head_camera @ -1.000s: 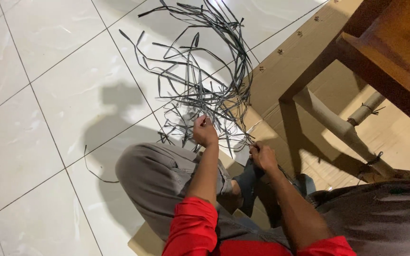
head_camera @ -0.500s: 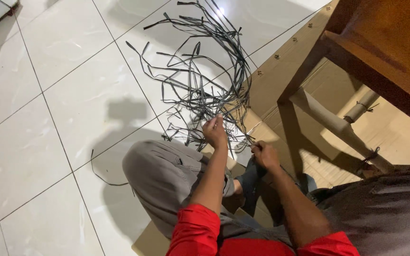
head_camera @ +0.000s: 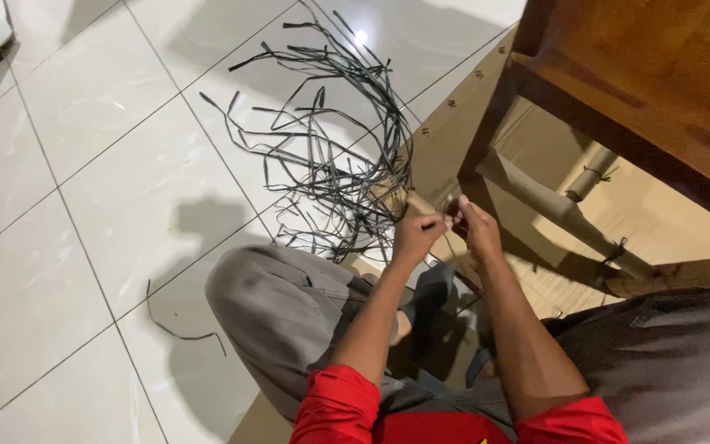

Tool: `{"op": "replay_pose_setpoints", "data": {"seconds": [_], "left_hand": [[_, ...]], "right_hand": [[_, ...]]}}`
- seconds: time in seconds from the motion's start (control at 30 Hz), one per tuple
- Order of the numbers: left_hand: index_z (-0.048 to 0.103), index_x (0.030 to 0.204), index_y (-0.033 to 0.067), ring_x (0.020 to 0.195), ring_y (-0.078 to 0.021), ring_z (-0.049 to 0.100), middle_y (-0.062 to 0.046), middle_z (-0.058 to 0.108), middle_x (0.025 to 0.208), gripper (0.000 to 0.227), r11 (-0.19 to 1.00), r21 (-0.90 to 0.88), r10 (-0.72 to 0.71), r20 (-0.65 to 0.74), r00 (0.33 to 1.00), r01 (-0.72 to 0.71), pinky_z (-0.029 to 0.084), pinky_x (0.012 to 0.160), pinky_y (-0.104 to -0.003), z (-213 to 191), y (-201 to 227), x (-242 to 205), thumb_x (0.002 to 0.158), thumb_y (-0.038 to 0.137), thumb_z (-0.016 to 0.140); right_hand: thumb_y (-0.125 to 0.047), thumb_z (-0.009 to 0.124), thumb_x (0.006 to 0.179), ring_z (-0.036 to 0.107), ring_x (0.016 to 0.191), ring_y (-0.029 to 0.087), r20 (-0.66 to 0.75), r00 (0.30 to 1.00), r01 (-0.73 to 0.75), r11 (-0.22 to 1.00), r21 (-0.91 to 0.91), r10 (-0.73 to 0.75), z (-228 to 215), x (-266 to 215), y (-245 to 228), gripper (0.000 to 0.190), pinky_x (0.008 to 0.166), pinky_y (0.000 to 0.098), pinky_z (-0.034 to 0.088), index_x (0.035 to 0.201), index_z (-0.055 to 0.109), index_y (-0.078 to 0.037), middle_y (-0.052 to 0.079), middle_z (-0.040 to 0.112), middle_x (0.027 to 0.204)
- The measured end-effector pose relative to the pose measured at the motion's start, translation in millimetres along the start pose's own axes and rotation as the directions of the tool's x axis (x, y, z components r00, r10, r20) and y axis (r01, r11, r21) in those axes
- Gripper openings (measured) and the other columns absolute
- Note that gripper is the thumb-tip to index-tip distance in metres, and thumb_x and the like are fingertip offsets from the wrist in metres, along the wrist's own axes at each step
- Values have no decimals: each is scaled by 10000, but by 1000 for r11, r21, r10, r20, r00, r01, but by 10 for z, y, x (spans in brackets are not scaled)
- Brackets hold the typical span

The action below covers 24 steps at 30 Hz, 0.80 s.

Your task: The person assembles a wooden chair by using cable ties to secure cardboard padding onto the chair's legs and frame.

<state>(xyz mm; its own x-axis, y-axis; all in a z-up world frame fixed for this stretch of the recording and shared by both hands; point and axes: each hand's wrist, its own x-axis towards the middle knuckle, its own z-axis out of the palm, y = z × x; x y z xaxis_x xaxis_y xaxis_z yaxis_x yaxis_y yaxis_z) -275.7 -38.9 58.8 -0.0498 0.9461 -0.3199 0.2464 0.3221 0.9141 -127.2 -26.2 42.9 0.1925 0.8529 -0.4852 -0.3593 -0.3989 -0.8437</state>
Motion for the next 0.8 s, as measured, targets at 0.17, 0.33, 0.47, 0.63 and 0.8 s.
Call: {"op": "replay_pose_setpoints", "data": {"seconds": [0.17, 0.33, 0.47, 0.63, 0.8], "left_hand": [[807, 1075, 138, 806, -387, 741, -187, 766, 905, 238, 966, 258, -6, 140, 990, -31, 607, 711, -461, 135, 184, -243, 883, 269, 757], [808, 998, 150, 890, -401, 744, -199, 778, 963, 188, 873, 474, -16, 265, 964, -116, 614, 795, -477, 417, 255, -352, 901, 277, 709], [782, 989, 51, 902, -450, 727, -233, 753, 907, 226, 853, 490, -46, 414, 909, -180, 596, 818, -555, 632, 288, -417, 890, 232, 689], [770, 988, 105, 954, -444, 739, -196, 763, 909, 207, 738, 611, -62, 486, 872, -288, 609, 784, -579, 1197, -395, -224, 858, 243, 689], [733, 1164, 277, 1083, -364, 726, -101, 770, 1075, 277, 721, 645, -63, 424, 903, -253, 597, 928, -538, 1386, -31, -293, 928, 368, 621]], "right_hand": [[-291, 726, 983, 724, 794, 156, -12, 1000, 23, 998, 61, -22, -89, -60, -128, 240, 760, 331, 619, 1164, 753, -135, 66, 762, 951], [-322, 737, 997, 640, 537, 141, -198, 979, 50, 997, 55, -38, -495, 81, 17, 237, 515, 321, 571, 868, 764, -126, 74, 702, 695], [-160, 670, 980, 489, 489, 139, -290, 951, 164, 969, 186, -105, -594, -132, -82, 154, 432, 300, 438, 937, 627, -19, 98, 593, 665], [-181, 636, 1005, 457, 656, 114, -423, 891, 222, 971, 85, -166, -758, -432, -151, 171, 553, 257, 417, 1110, 698, -61, 91, 615, 802], [-71, 474, 905, 366, 361, 146, -649, 757, 169, 981, 94, -69, -1603, 264, 1141, 183, 310, 255, 306, 958, 649, -56, 180, 575, 601]]}}
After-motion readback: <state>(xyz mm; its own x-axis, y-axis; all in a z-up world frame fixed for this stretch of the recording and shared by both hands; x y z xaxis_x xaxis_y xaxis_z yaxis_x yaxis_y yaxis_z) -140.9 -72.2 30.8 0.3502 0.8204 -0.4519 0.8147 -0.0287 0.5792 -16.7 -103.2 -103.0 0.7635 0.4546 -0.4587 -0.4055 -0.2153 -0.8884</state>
